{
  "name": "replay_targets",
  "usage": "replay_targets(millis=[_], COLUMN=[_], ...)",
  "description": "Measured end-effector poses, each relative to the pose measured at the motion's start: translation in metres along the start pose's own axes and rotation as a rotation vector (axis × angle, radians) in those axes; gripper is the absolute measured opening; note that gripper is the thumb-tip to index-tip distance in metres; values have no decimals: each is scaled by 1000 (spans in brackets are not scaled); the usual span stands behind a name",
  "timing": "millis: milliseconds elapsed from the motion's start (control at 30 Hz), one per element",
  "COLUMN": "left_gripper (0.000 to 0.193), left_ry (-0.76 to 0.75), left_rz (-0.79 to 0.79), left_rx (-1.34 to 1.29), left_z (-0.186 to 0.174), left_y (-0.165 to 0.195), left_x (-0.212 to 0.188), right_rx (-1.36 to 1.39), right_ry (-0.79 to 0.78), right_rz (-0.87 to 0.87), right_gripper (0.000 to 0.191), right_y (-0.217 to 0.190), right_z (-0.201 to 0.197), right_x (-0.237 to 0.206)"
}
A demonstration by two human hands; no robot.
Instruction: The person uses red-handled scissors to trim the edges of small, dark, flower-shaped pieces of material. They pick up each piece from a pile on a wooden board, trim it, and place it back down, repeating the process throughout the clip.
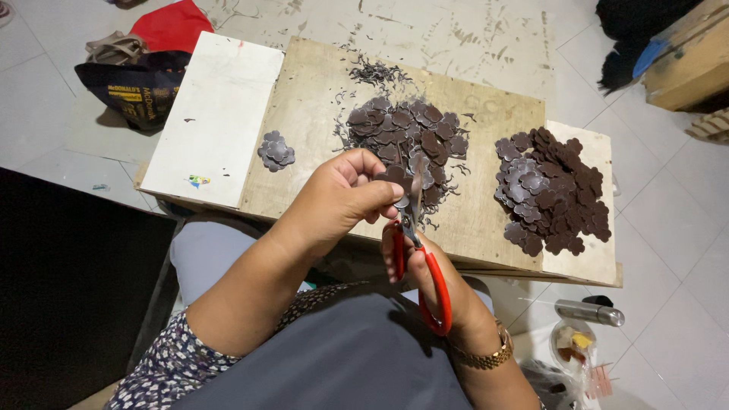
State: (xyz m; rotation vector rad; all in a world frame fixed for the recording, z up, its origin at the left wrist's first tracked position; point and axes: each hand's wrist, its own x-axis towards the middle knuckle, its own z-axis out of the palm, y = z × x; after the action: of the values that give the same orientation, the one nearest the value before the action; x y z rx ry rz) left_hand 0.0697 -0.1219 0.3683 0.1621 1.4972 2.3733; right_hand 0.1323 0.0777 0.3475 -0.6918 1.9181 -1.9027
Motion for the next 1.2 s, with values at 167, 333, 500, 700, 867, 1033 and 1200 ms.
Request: replay_targets(millis=[167,333,500,700,867,1033,1200], left_gripper=[16,16,13,14,14,8,8], left_ry=[23,-20,5,-1,-27,-61,-52], left_rz=[-71,60,16,-45,6,1,-1], left_rx=[-124,-16,-6,-45,12,42,121], left_z=[0,3,5,0,-1,2,2], left_y=[-5,-5,-1,4,6,4,3], left_x=[3,2,-1,-2,-3,-4,-1], right_rx=[-30,-27,90,41,23,-4,28], right_ry=[-18,82,-32,-35,98,79,88], right_rz=[-23,48,59,41,95,21,5], right_gripper=[75,71,72,75,77,75,72], right_y=[1,2,-1,1,3,0,-2], right_z=[-3,-3,-7,-7,-1,1,2], right_x=[2,-2,-6,-3,-2,0,-1])
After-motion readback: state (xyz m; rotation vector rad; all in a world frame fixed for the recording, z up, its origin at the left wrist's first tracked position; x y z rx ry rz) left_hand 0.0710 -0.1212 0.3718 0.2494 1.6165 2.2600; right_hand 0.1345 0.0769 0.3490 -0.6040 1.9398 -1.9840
